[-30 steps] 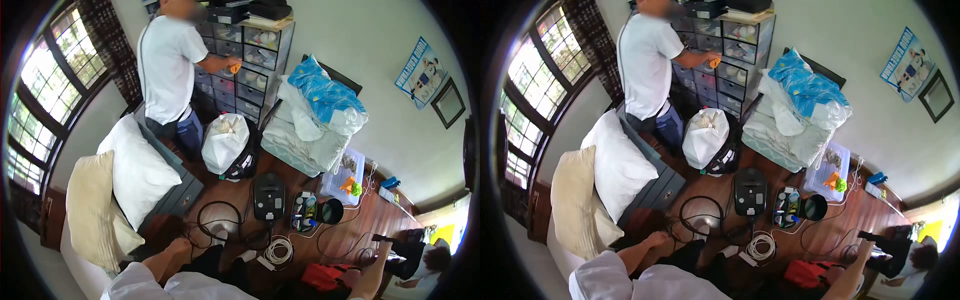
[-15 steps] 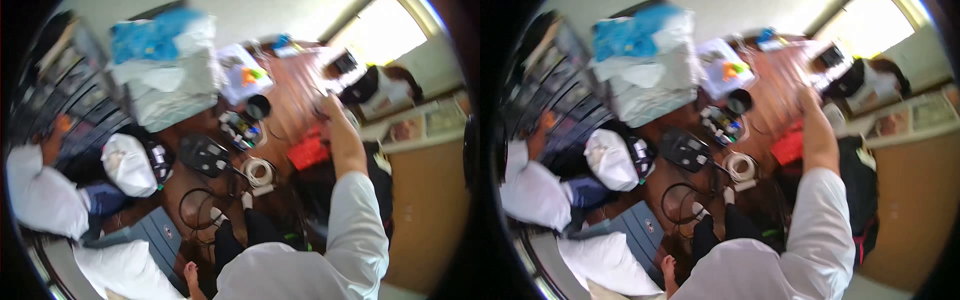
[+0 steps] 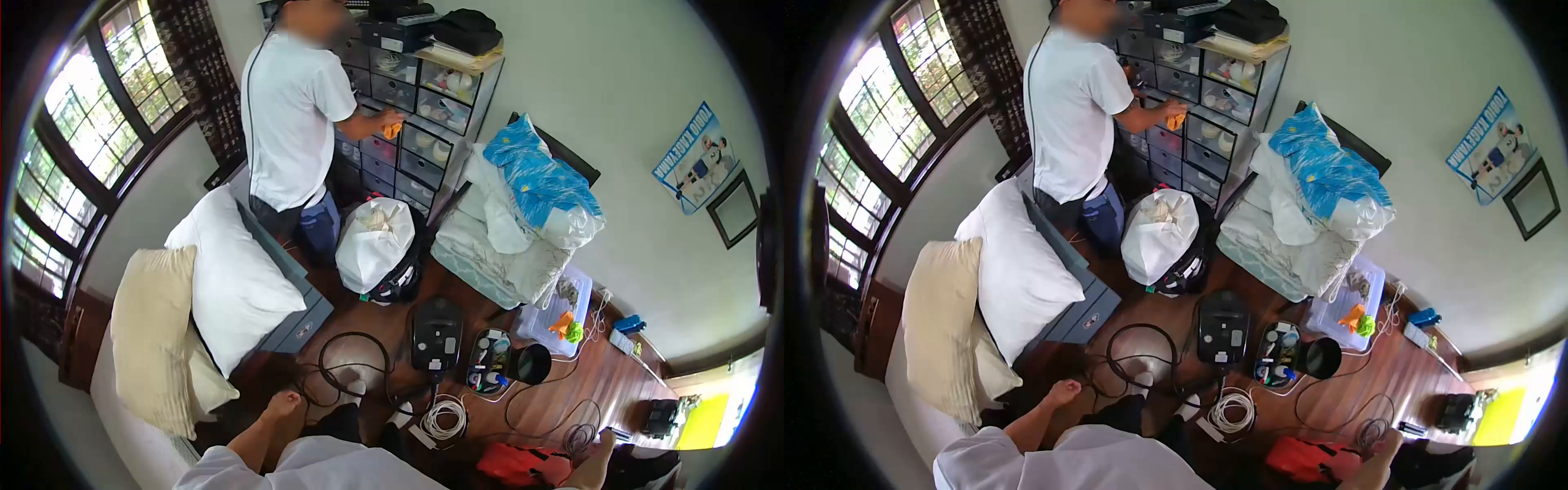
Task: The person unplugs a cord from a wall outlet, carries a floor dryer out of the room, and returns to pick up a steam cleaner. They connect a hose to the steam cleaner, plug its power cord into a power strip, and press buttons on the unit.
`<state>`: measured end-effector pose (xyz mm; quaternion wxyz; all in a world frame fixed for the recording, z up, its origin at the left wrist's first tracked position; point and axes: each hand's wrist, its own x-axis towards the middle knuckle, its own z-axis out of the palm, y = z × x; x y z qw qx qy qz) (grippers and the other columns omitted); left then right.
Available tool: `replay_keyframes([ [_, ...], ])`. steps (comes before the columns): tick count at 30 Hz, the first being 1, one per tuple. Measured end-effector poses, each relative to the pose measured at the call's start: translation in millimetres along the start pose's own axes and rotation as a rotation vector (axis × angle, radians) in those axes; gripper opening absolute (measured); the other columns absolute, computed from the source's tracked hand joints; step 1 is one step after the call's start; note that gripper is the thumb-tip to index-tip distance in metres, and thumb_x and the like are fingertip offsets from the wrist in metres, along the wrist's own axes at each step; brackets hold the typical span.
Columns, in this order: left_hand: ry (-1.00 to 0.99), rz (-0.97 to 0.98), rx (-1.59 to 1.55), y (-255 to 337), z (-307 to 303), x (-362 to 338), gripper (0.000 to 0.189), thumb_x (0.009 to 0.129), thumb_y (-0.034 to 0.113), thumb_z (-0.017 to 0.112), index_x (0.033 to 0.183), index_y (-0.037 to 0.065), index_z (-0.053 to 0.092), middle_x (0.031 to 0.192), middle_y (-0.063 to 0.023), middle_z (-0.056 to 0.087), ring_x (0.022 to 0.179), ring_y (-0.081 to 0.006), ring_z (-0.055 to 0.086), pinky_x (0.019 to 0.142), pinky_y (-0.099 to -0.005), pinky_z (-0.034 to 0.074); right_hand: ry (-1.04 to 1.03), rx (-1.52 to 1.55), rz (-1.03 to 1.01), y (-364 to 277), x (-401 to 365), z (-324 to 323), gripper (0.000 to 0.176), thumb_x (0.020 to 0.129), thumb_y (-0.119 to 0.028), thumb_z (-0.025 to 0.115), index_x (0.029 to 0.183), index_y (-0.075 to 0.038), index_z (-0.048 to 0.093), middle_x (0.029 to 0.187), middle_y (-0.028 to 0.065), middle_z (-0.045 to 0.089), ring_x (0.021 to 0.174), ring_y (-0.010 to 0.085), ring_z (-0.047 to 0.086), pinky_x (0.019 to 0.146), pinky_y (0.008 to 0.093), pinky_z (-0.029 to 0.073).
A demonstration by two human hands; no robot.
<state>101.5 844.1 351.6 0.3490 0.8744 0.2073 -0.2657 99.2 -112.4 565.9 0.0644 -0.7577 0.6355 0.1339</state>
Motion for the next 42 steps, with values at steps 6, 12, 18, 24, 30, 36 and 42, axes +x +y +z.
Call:
replay_keyframes([
  [6,-0.046,-0.085,0.203,-67.0,47.7,-68.0,0.043,0.090,0.050,0.062,0.102,0.011,0.077,0.108,-0.0205,0.072,0.105,-0.0424,0.067,0.090,-0.0490,0.055,-0.032,-0.001,-0.027,23.0,23.2,9.1,0.050,0.094,-0.040,0.053,0.130,-0.009,0.066,0.135,0.0172,0.063,0.122,0.0335,0.061,0.100,0.0465,0.050],
  [12,-0.058,-0.045,0.220,-100.3,54.2,-89.0,0.055,0.089,0.056,0.061,0.099,0.005,0.078,0.106,-0.0277,0.071,0.103,-0.0472,0.067,0.090,-0.0498,0.056,-0.069,-0.025,-0.068,29.2,38.9,18.8,0.048,0.094,-0.040,0.054,0.127,-0.008,0.068,0.132,0.0188,0.065,0.118,0.0347,0.063,0.098,0.0466,0.051],
  [18,0.049,0.118,0.470,-128.7,64.5,-45.1,0.033,0.089,0.037,0.063,0.093,0.008,0.076,0.088,-0.0179,0.072,0.084,-0.0339,0.069,0.075,-0.0461,0.054,-0.079,-0.220,-0.233,43.5,67.9,19.6,0.047,0.094,-0.040,0.054,0.125,-0.007,0.069,0.128,0.0205,0.066,0.114,0.0358,0.065,0.096,0.0467,0.052],
  [24,0.077,-0.032,-0.032,10.9,53.4,-48.8,0.026,0.097,0.026,0.064,0.112,0.006,0.071,0.106,-0.0146,0.075,0.099,-0.0303,0.072,0.087,-0.0388,0.055,-0.347,-0.237,-0.665,12.4,29.3,154.8,0.043,0.091,-0.038,0.058,0.118,-0.007,0.072,0.118,0.0222,0.070,0.105,0.0381,0.068,0.092,0.0456,0.054],
  [30,-0.192,-0.020,0.123,-27.6,117.3,22.8,0.029,0.098,0.033,0.062,0.114,0.009,0.068,0.106,-0.0141,0.075,0.101,-0.0355,0.070,0.087,-0.0427,0.055,-0.711,-0.284,-0.759,-71.7,-220.5,348.5,0.044,0.094,-0.040,0.060,0.123,-0.008,0.070,0.120,0.0206,0.070,0.114,0.0389,0.066,0.098,0.0471,0.051],
  [36,-0.434,-0.073,0.187,-168.8,231.5,153.6,0.024,0.098,0.029,0.062,0.109,0.008,0.068,0.107,-0.0147,0.073,0.101,-0.0360,0.068,0.086,-0.0465,0.054,-0.952,-0.336,-0.756,-111.2,-332.2,523.9,0.052,0.091,-0.046,0.064,0.127,-0.009,0.069,0.126,0.0224,0.067,0.118,0.0418,0.063,0.099,0.0470,0.051],
  [42,-0.491,0.291,0.521,-97.4,303.8,257.7,0.035,0.094,0.027,0.066,0.122,0.006,0.062,0.116,-0.0186,0.068,0.107,-0.0370,0.065,0.089,-0.0482,0.053,-0.209,-0.255,-0.922,-139.0,-244.8,684.1,0.054,0.088,-0.031,0.067,0.125,0.005,0.053,0.112,0.0274,0.059,0.111,0.0473,0.055,0.100,0.0514,0.046],
])
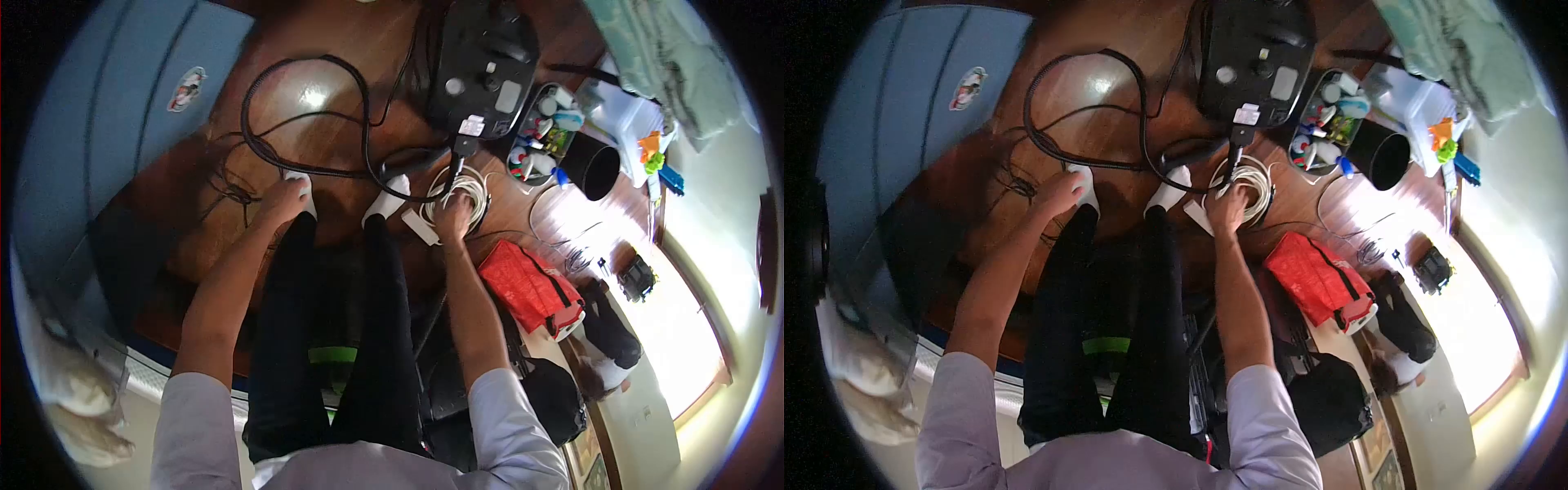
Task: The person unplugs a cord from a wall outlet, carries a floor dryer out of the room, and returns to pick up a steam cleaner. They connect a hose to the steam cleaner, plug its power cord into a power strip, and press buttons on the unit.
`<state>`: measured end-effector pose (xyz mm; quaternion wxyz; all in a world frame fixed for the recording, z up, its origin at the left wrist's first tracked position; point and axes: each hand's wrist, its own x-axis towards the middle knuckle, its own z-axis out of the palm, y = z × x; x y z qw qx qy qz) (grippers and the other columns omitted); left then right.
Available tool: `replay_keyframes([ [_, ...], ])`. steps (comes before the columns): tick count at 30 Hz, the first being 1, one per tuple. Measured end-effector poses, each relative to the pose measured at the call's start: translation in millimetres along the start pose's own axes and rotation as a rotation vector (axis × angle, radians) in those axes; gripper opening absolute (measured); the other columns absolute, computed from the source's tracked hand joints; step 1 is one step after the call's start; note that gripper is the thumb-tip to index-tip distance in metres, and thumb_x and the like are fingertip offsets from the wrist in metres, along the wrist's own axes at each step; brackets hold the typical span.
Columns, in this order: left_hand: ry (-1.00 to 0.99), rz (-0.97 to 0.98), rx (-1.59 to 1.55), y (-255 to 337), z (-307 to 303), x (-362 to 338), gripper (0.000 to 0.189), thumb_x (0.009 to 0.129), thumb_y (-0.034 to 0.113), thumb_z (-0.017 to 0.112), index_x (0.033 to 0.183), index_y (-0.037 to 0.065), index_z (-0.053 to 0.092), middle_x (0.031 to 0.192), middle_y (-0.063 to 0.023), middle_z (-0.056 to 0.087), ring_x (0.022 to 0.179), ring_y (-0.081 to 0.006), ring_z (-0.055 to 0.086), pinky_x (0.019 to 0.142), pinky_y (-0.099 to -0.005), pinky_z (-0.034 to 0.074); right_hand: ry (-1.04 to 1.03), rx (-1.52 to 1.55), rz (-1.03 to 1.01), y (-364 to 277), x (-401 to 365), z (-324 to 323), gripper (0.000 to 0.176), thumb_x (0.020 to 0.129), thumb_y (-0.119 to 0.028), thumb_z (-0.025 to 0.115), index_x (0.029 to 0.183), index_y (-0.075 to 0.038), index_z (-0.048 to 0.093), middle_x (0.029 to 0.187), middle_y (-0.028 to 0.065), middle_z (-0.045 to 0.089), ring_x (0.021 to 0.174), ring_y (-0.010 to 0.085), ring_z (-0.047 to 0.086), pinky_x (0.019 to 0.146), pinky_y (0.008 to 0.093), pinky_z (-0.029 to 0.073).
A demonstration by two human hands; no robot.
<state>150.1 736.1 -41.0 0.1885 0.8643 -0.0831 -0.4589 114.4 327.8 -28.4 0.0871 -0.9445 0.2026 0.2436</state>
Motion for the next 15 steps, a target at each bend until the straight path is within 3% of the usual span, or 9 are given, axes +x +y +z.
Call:
replay_keyframes([
  [1,-0.026,0.001,-0.001,5.4,12.4,21.4,0.035,0.094,0.027,0.066,0.122,0.006,0.062,0.116,-0.0186,0.068,0.107,-0.0370,0.065,0.089,-0.0482,0.053,-0.062,-0.016,0.152,-6.6,21.8,-2.0,0.044,0.088,-0.027,0.064,0.119,0.003,0.058,0.113,0.0284,0.063,0.108,0.0451,0.061,0.095,0.0515,0.050],
  [4,-0.068,0.002,-0.034,-2.3,63.0,79.6,0.052,0.093,0.033,0.068,0.137,0.008,0.056,0.132,-0.0172,0.063,0.120,-0.0363,0.061,0.101,-0.0462,0.049,-0.322,0.055,0.091,-13.4,58.1,-0.4,0.033,0.091,-0.025,0.060,0.114,-0.002,0.063,0.109,0.0260,0.068,0.100,0.0432,0.067,0.087,0.0517,0.054],
  [6,0.166,0.123,0.260,-14.7,111.0,107.9,0.071,0.092,0.037,0.070,0.150,0.006,0.044,0.150,-0.0155,0.051,0.136,-0.0360,0.050,0.115,-0.0434,0.037,-0.447,-0.090,-0.298,-37.4,64.9,-7.1,0.031,0.094,-0.027,0.057,0.115,-0.006,0.067,0.092,0.0222,0.073,0.095,0.0432,0.070,0.085,0.0528,0.055],
  [7,0.162,0.126,0.251,-6.9,110.6,111.8,0.071,0.092,0.037,0.070,0.150,0.006,0.044,0.150,-0.0155,0.051,0.136,-0.0360,0.050,0.115,-0.0434,0.037,-0.451,-0.099,-0.294,-32.6,69.5,8.9,0.031,0.094,-0.027,0.057,0.115,-0.006,0.067,0.092,0.0222,0.073,0.095,0.0432,0.070,0.085,0.0528,0.055],
  [9,-0.279,-0.032,0.239,16.2,90.4,95.1,0.087,0.090,0.041,0.073,0.158,0.005,0.031,0.161,-0.0135,0.036,0.147,-0.0355,0.036,0.124,-0.0407,0.024,-0.360,0.309,-0.326,-23.0,72.0,39.0,0.025,0.098,-0.025,0.054,0.104,-0.008,0.071,0.102,0.0183,0.073,0.094,0.0413,0.070,0.082,0.0516,0.055],
  [10,-0.035,0.069,0.292,-2.3,132.4,91.9,0.074,0.091,0.041,0.071,0.151,0.007,0.042,0.150,-0.0166,0.048,0.136,-0.0356,0.049,0.114,-0.0430,0.039,-0.362,0.309,-0.321,-21.6,67.3,50.0,0.025,0.098,-0.025,0.054,0.104,-0.008,0.071,0.102,0.0183,0.073,0.094,0.0413,0.070,0.082,0.0516,0.055],
  [13,-0.190,0.208,-0.057,-6.5,162.6,85.1,0.055,0.094,0.039,0.067,0.137,0.009,0.052,0.124,-0.0202,0.064,0.112,-0.0373,0.065,0.093,-0.0468,0.053,-0.398,0.396,-0.303,-24.8,36.9,65.4,0.031,0.097,-0.034,0.057,0.104,-0.008,0.072,0.097,0.0214,0.073,0.093,0.0442,0.070,0.080,0.0508,0.056],
  [14,-0.157,0.275,-0.047,7.8,149.0,67.8,0.038,0.098,0.034,0.062,0.124,0.008,0.055,0.092,-0.0200,0.068,0.087,-0.0398,0.069,0.071,-0.0507,0.055,-0.451,0.347,-0.310,-24.4,23.4,67.6,0.034,0.097,-0.038,0.058,0.106,-0.008,0.073,0.095,0.0245,0.072,0.093,0.0460,0.069,0.080,0.0504,0.056],
  [15,-0.199,0.281,0.004,20.5,135.4,48.1,0.035,0.099,0.031,0.060,0.122,0.005,0.056,0.082,-0.0209,0.068,0.080,-0.0417,0.069,0.068,-0.0524,0.054,-0.550,0.317,-0.183,-39.9,5.6,47.6,0.037,0.096,-0.041,0.059,0.106,-0.007,0.074,0.095,0.0271,0.071,0.094,0.0474,0.069,0.081,0.0507,0.055],
])
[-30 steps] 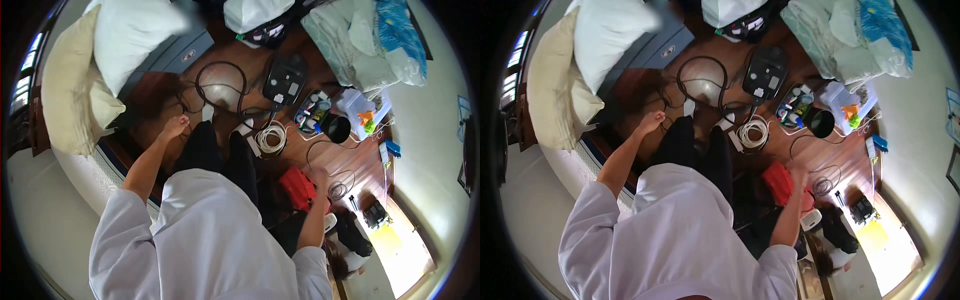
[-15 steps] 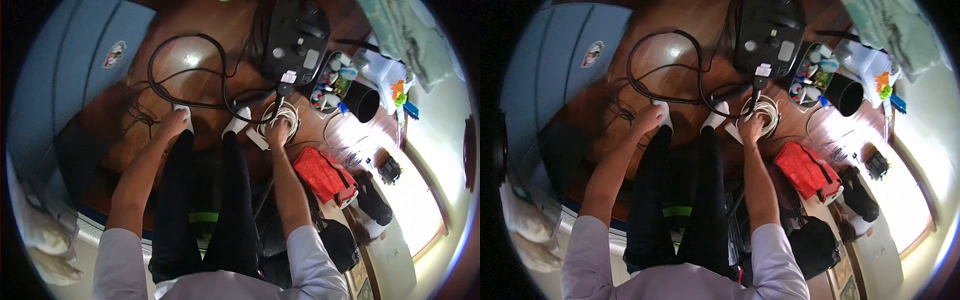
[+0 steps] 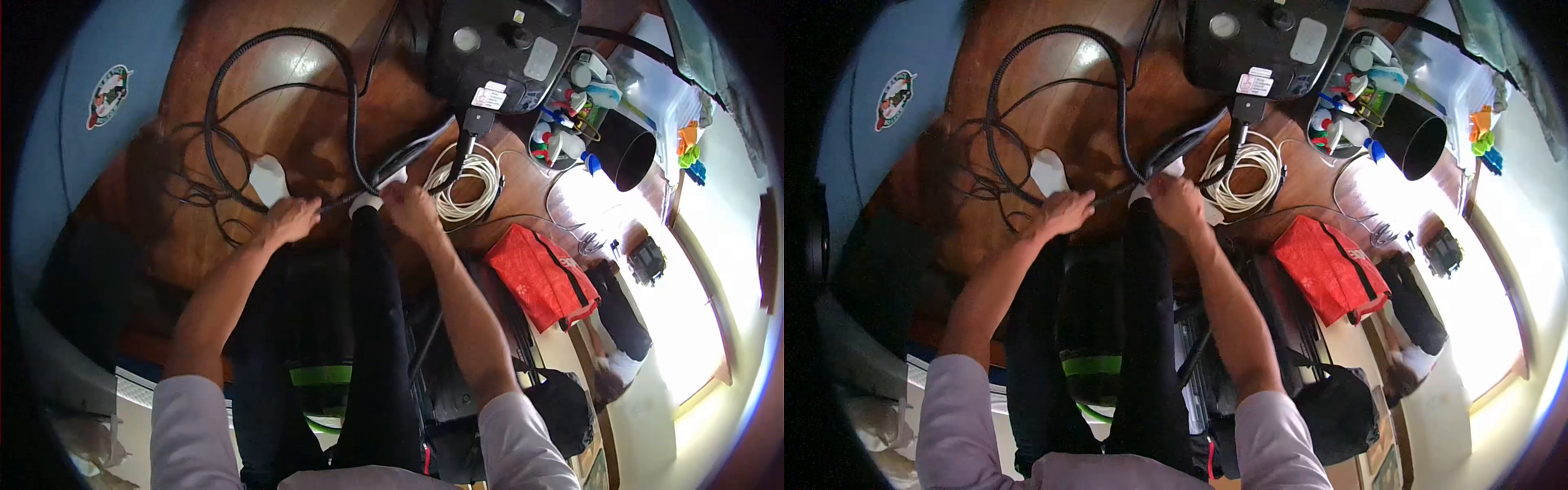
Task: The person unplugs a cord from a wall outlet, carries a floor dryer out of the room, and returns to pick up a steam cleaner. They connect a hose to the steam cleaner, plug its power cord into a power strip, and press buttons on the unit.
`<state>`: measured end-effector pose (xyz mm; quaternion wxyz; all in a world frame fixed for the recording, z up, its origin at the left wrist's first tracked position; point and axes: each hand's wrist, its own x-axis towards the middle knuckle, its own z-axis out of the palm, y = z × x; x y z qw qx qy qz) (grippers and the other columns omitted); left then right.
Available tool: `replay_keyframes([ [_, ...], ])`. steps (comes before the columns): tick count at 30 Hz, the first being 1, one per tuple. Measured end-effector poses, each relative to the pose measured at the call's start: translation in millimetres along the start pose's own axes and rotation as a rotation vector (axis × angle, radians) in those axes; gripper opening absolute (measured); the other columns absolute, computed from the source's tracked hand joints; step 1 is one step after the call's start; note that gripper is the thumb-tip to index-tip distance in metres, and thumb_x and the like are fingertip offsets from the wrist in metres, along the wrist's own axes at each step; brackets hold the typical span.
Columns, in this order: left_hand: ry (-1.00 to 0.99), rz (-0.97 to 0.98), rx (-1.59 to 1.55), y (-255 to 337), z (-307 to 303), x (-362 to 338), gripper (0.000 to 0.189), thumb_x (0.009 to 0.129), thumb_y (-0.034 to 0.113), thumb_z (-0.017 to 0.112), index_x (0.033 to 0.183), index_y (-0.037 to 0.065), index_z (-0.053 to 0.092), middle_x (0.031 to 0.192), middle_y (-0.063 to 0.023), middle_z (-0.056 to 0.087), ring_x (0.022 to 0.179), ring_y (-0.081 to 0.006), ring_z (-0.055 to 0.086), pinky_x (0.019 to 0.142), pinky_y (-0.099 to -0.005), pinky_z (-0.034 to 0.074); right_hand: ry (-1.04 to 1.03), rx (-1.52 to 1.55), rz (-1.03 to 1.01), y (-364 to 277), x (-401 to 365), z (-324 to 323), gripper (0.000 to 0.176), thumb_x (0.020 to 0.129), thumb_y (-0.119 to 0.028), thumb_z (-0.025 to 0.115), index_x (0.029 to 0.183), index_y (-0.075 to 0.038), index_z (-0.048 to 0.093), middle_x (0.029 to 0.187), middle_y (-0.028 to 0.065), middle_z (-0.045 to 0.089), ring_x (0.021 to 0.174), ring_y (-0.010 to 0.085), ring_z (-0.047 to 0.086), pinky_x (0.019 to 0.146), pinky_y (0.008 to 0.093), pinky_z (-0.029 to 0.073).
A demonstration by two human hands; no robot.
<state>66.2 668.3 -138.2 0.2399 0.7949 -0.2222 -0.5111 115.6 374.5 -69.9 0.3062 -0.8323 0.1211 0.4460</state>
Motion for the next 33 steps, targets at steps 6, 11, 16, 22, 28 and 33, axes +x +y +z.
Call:
replay_keyframes([
  [6,-0.164,0.028,-0.002,93.6,-118.2,-127.2,0.048,0.094,0.055,0.063,0.091,0.007,0.068,0.070,-0.0182,0.068,0.069,-0.0388,0.070,0.066,-0.0520,0.054,-0.070,0.135,0.500,-40.8,-83.0,13.1,0.070,0.099,-0.061,0.043,0.102,0.002,0.074,0.105,0.0312,0.069,0.107,0.0505,0.064,0.095,0.0544,0.050],
  [11,-0.156,-0.006,-0.118,150.9,-213.0,-212.7,0.048,0.094,0.055,0.062,0.086,0.008,0.071,0.064,-0.0129,0.067,0.063,-0.0316,0.070,0.060,-0.0449,0.053,-0.243,0.779,0.690,-65.0,-106.0,37.9,0.089,0.096,-0.077,0.037,0.150,-0.005,0.044,0.127,0.0260,0.066,0.105,0.0440,0.067,0.093,0.0548,0.048],
  [16,-0.129,0.030,-0.261,176.0,-244.0,-285.7,0.044,0.091,0.051,0.069,0.084,0.007,0.074,0.066,-0.0100,0.068,0.059,-0.0262,0.068,0.058,-0.0410,0.052,-0.584,1.860,0.563,-103.8,-107.5,53.8,0.119,0.085,-0.088,0.044,0.164,-0.014,-0.004,0.150,0.0313,0.044,0.125,0.0402,0.056,0.102,0.0566,0.045],
  [22,-0.230,-0.066,-0.235,176.6,-235.5,-342.2,0.041,0.084,0.047,0.077,0.089,0.007,0.079,0.076,-0.0065,0.070,0.070,-0.0246,0.069,0.073,-0.0438,0.053,-0.670,1.144,0.699,-195.3,-102.3,58.9,0.084,0.097,-0.063,0.055,0.153,-0.003,0.035,0.108,0.0191,0.062,0.104,0.0329,0.064,0.087,0.0525,0.055],
  [28,-0.289,-0.201,-0.261,155.0,-218.6,-364.6,0.040,0.083,0.042,0.077,0.098,0.005,0.078,0.089,-0.0134,0.071,0.087,-0.0309,0.070,0.080,-0.0471,0.053,-0.500,1.507,0.411,-230.0,-100.5,70.4,0.021,0.096,-0.021,0.065,0.111,-0.008,0.057,0.087,0.0058,0.063,0.070,0.0183,0.062,0.063,0.0357,0.054],
  [33,-0.279,-0.374,-0.318,67.4,-166.4,-344.4,0.049,0.085,0.035,0.075,0.124,0.006,0.069,0.116,-0.0165,0.070,0.105,-0.0372,0.066,0.095,-0.0499,0.051,-0.271,1.502,0.275,-246.2,-94.3,66.9,0.030,0.095,-0.015,0.064,0.119,-0.011,0.047,0.090,0.0075,0.063,0.072,0.0165,0.061,0.062,0.0336,0.052],
])
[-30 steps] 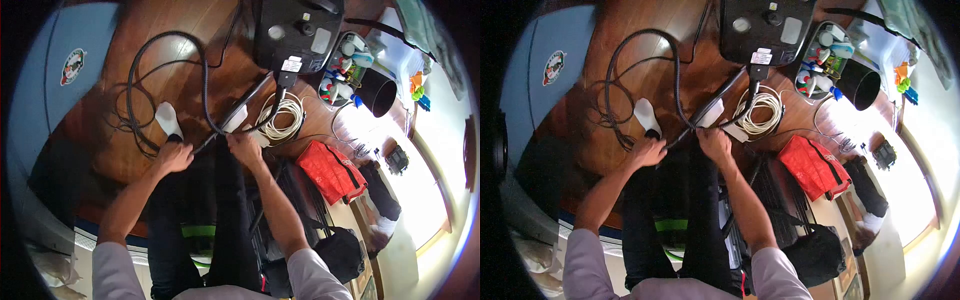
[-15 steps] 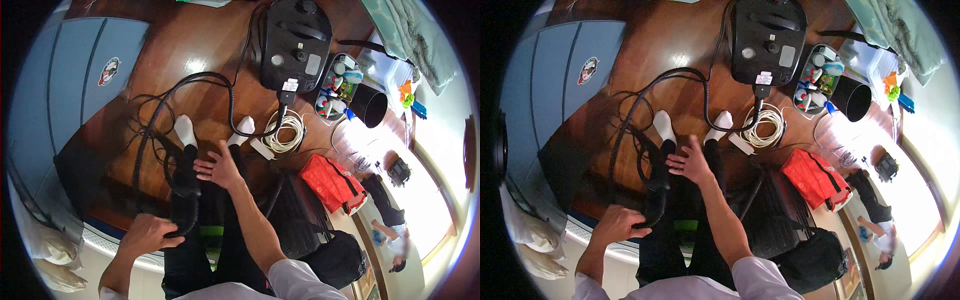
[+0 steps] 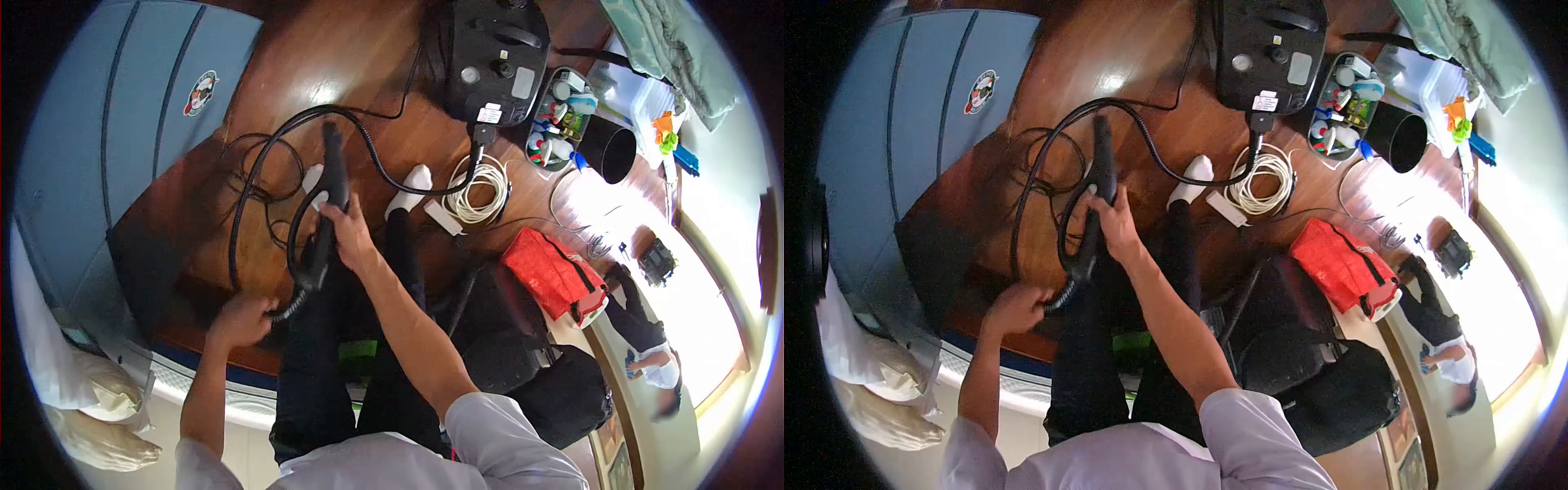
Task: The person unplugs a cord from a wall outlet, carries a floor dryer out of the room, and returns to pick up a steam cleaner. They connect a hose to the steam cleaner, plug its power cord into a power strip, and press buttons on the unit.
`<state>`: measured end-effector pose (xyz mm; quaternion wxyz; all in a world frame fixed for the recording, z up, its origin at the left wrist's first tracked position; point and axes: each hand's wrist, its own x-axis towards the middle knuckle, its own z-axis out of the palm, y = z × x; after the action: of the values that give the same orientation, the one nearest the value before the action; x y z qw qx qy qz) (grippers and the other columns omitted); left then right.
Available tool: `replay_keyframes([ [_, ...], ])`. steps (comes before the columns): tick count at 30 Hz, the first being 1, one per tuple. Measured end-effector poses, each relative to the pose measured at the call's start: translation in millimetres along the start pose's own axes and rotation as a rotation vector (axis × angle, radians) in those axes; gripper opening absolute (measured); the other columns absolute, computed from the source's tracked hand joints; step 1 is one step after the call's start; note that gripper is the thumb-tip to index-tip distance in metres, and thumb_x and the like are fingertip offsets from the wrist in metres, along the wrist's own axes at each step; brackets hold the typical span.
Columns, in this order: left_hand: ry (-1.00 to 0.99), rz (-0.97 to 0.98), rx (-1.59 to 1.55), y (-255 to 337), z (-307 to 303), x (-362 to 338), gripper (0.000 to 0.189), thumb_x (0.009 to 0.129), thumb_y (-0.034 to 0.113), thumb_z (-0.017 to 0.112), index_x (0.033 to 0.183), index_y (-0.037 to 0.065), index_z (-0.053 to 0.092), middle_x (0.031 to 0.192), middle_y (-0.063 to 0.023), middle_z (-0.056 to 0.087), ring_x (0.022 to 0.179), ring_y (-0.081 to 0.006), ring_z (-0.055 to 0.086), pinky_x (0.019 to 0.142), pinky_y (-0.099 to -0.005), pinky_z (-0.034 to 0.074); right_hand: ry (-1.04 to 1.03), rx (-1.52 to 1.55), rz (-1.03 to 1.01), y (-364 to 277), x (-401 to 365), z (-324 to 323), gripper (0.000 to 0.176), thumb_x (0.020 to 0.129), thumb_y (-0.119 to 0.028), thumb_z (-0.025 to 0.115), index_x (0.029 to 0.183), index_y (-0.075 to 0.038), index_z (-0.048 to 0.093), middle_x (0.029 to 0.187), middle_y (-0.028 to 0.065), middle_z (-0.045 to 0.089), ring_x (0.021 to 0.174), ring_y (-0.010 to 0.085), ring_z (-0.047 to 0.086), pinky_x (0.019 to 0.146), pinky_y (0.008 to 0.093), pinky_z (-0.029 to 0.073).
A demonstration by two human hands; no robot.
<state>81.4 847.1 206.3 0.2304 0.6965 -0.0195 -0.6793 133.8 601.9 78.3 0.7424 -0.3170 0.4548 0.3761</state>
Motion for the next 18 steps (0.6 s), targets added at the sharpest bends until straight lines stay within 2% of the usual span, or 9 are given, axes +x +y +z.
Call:
replay_keyframes([
  [3,0.120,0.045,-0.508,-12.9,-24.5,77.6,0.070,0.095,0.050,0.063,0.144,0.002,0.050,0.146,-0.0162,0.053,0.126,-0.0366,0.058,0.108,-0.0440,0.042,0.194,-0.140,-0.256,10.4,16.9,10.2,0.032,0.095,-0.013,0.065,0.121,-0.010,0.045,0.097,0.0113,0.063,0.081,0.0205,0.064,0.069,0.0356,0.053],
  [5,0.379,-0.038,-0.778,17.5,-51.6,119.7,0.079,0.097,0.061,0.057,0.143,-0.002,0.048,0.150,-0.0181,0.049,0.133,-0.0317,0.053,0.111,-0.0399,0.038,0.265,-0.480,-0.434,2.0,12.5,27.2,0.037,0.095,-0.017,0.065,0.121,-0.008,0.040,0.090,0.0136,0.065,0.078,0.0247,0.066,0.066,0.0400,0.053],
  [7,0.452,0.148,-0.622,37.5,-80.9,158.4,0.078,0.093,0.060,0.065,0.138,-0.002,0.052,0.138,-0.0159,0.058,0.125,-0.0267,0.057,0.106,-0.0378,0.041,0.191,-0.605,-0.459,21.5,35.5,29.9,0.048,0.092,-0.017,0.067,0.129,-0.007,0.037,0.108,0.0230,0.066,0.095,0.0364,0.069,0.079,0.0461,0.053],
  [10,0.373,0.206,-0.705,30.7,-110.9,186.6,0.068,0.089,0.045,0.075,0.135,-0.001,0.054,0.122,-0.0114,0.064,0.112,-0.0226,0.061,0.095,-0.0353,0.048,-0.043,-0.379,-0.488,9.7,29.8,36.9,0.067,0.092,-0.014,0.065,0.149,-0.006,0.029,0.124,0.0243,0.058,0.128,0.0347,0.052,0.106,0.0400,0.043],
  [11,0.403,0.202,-0.718,30.9,-113.6,192.3,0.066,0.088,0.041,0.077,0.134,-0.001,0.055,0.118,-0.0102,0.064,0.107,-0.0216,0.062,0.091,-0.0349,0.050,0.101,-0.864,-0.485,4.3,31.2,28.8,0.062,0.092,-0.018,0.066,0.147,-0.003,0.040,0.124,0.0213,0.059,0.128,0.0300,0.052,0.104,0.0381,0.044],
  [13,0.551,0.138,-0.549,49.6,-123.3,173.4,0.068,0.085,0.045,0.078,0.132,0.000,0.056,0.114,-0.0095,0.063,0.107,-0.0229,0.061,0.094,-0.0352,0.048,0.199,-1.129,-0.813,25.2,50.2,-1.9,0.066,0.091,-0.033,0.067,0.145,-0.001,0.048,0.127,0.0222,0.062,0.117,0.0327,0.063,0.095,0.0378,0.050],
  [14,0.679,0.118,-0.426,44.9,-125.8,175.5,0.067,0.084,0.044,0.078,0.130,-0.001,0.057,0.116,-0.0098,0.063,0.107,-0.0230,0.060,0.095,-0.0358,0.048,0.219,-1.113,-0.808,17.0,41.1,-15.4,0.066,0.091,-0.033,0.067,0.145,-0.001,0.048,0.127,0.0222,0.062,0.117,0.0327,0.063,0.095,0.0378,0.050],
  [16,0.703,0.088,-0.363,25.4,-144.5,185.5,0.069,0.086,0.047,0.076,0.131,-0.001,0.054,0.117,-0.0120,0.063,0.108,-0.0238,0.060,0.096,-0.0370,0.046,0.021,-0.280,-0.244,-8.5,9.8,-49.4,0.059,0.091,-0.032,0.067,0.139,-0.001,0.056,0.113,0.0174,0.069,0.105,0.0266,0.066,0.092,0.0373,0.051],
  [18,0.730,-0.032,-0.194,25.5,-167.3,192.6,0.069,0.089,0.044,0.073,0.135,-0.002,0.050,0.120,-0.0167,0.063,0.110,-0.0295,0.062,0.098,-0.0389,0.046,0.221,-0.295,-0.400,37.7,48.8,-124.3,0.042,0.094,-0.029,0.062,0.122,0.001,0.067,0.105,0.0151,0.071,0.097,0.0240,0.068,0.089,0.0358,0.052],
])
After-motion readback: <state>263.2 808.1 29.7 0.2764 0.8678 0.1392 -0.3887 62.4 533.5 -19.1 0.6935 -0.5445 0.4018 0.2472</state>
